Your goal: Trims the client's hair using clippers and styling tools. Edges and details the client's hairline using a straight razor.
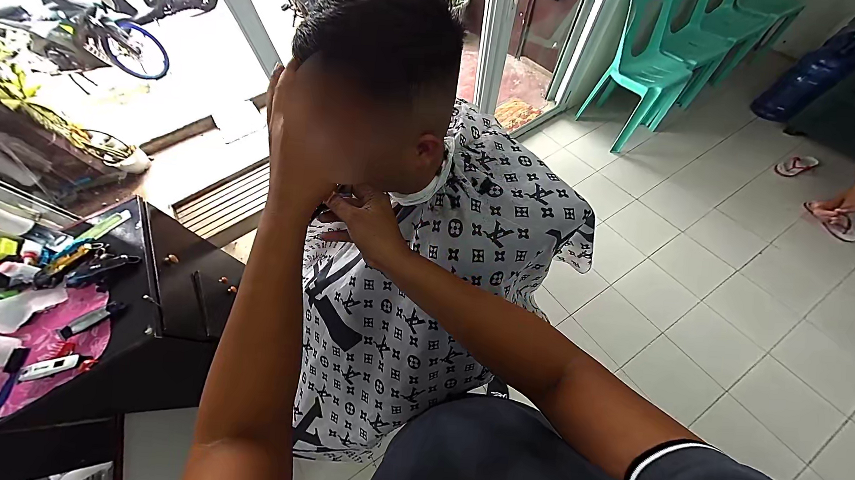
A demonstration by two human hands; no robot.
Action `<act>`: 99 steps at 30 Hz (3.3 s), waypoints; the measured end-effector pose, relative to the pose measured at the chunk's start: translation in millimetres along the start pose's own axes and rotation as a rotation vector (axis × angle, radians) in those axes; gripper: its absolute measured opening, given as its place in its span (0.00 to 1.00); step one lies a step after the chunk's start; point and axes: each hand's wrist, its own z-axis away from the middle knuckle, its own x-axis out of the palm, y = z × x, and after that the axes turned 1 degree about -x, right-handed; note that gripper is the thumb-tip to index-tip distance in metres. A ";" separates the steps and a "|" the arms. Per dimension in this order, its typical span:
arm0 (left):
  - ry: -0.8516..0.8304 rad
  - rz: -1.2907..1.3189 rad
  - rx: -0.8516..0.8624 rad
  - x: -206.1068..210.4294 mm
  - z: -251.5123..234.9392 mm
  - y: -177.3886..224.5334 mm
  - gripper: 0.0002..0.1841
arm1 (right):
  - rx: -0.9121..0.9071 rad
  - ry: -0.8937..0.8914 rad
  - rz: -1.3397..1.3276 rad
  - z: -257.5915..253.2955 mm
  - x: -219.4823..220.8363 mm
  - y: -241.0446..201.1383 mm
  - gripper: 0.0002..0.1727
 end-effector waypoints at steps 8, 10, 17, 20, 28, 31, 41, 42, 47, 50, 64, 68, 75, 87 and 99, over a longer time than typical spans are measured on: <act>-0.006 -0.011 0.016 -0.5 -0.4 3.7 0.31 | 0.025 0.003 -0.057 2.5 5.0 -1.3 0.13; -0.012 -0.018 0.012 -0.9 -0.4 4.4 0.31 | 0.032 -0.003 -0.081 1.7 7.0 -2.8 0.13; -0.004 0.000 0.011 -0.6 0.2 2.6 0.29 | 0.098 0.036 -0.208 4.7 9.2 1.3 0.14; -0.005 -0.006 0.024 -0.5 0.0 0.3 0.29 | 0.049 0.014 -0.209 2.9 13.3 -1.3 0.12; 0.011 0.013 0.041 0.8 -0.6 -1.0 0.28 | 0.100 0.059 -0.308 3.9 14.8 3.4 0.11; -0.001 0.005 0.026 0.5 -0.7 0.3 0.28 | 0.049 0.034 -0.294 2.3 17.7 -0.8 0.10; 0.080 0.007 0.052 0.0 9.1 -9.8 0.28 | -0.053 -0.116 0.076 48.6 -26.9 10.6 0.13; 0.122 0.011 0.078 -0.5 10.4 -11.1 0.28 | -0.112 -0.129 0.167 57.0 -41.7 9.5 0.14; 0.285 -0.031 0.132 -10.9 8.6 10.8 0.20 | -0.473 -0.196 0.460 92.7 -140.3 -19.3 0.15; 0.308 -0.103 0.146 -19.6 -2.4 40.2 0.16 | -0.593 -0.273 0.622 97.4 -206.5 -57.5 0.19; 0.066 0.050 -0.232 183.2 62.6 169.2 0.15 | -0.777 -0.682 1.235 -9.2 -358.0 -185.5 0.19; 0.641 0.052 -0.427 176.5 43.5 148.5 0.10 | -0.829 -0.629 1.151 -40.2 -333.1 -193.0 0.18; 0.902 0.156 -0.469 179.6 20.0 108.1 0.15 | -1.076 -0.691 1.141 -81.1 -247.6 -193.0 0.14; 0.765 0.273 -0.397 165.5 41.3 92.8 0.18 | -1.266 -0.735 1.291 -91.1 -192.8 -181.8 0.11; 0.765 0.226 -0.407 163.6 41.9 91.3 0.19 | -1.250 -0.698 1.376 -87.5 -188.4 -182.9 0.11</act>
